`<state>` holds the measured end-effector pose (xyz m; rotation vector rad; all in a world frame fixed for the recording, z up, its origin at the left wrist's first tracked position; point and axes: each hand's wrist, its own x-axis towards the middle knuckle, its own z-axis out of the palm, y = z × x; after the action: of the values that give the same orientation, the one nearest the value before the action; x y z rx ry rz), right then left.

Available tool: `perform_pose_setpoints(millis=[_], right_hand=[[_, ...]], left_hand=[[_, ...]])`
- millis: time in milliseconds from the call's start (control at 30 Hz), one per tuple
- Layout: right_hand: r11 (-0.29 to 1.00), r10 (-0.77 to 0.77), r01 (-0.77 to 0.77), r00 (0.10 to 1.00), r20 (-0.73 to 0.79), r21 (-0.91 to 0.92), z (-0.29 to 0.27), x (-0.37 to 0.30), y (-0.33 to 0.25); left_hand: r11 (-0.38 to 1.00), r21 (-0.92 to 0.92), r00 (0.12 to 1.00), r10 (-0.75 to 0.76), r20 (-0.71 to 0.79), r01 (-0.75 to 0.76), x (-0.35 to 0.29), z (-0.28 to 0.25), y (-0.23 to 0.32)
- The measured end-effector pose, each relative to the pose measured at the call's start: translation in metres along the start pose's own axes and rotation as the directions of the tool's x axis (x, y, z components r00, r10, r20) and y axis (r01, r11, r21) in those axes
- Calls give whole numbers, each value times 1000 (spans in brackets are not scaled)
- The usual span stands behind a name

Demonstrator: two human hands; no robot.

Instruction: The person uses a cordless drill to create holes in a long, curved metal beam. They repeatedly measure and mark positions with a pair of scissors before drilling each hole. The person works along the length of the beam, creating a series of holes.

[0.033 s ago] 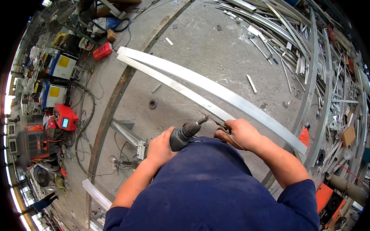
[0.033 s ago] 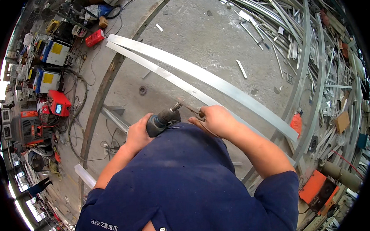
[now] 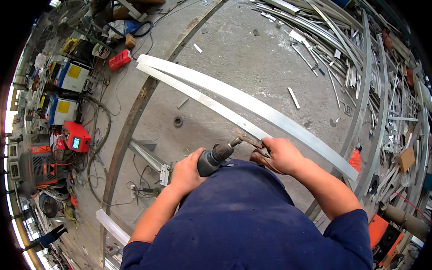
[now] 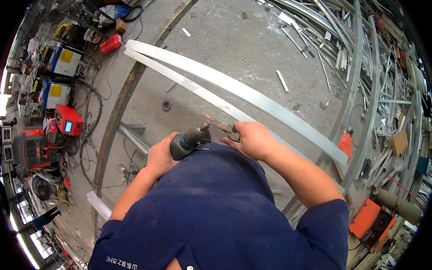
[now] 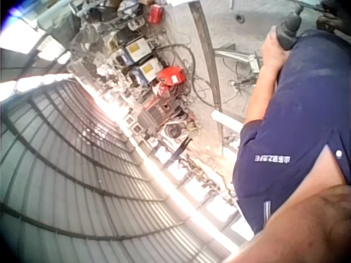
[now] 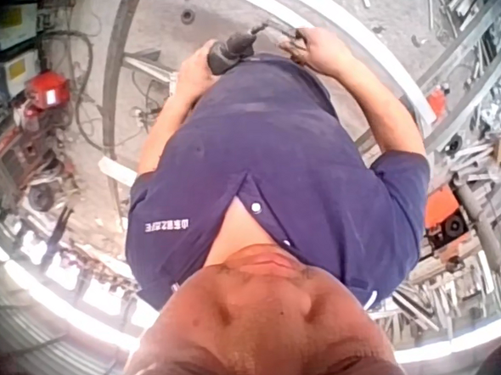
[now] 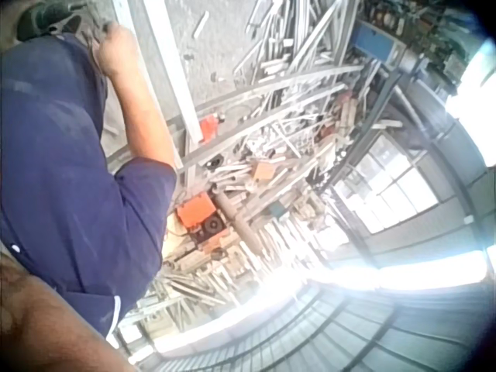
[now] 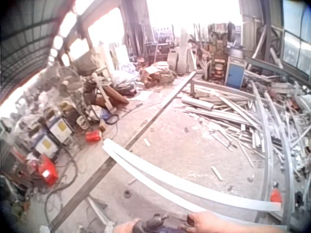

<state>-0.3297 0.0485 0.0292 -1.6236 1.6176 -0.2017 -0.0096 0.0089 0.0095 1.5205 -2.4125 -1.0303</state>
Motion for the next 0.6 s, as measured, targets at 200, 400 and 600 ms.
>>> perform_pose_setpoints(millis=[200, 400, 600], right_hand=[[887, -447, 459, 828, -338, -48, 19, 34, 56], [986, -5, 14, 998, -61, 165, 14, 4, 32], [998, -68, 64, 963, -262, -22, 27, -4, 8]], left_hand=[[989, -144, 994, -17, 109, 33, 5, -8, 10], [986, -141, 995, -83, 60, 91, 1, -3, -1], [989, -112, 995, -90, 49, 95, 6, 0, -1]])
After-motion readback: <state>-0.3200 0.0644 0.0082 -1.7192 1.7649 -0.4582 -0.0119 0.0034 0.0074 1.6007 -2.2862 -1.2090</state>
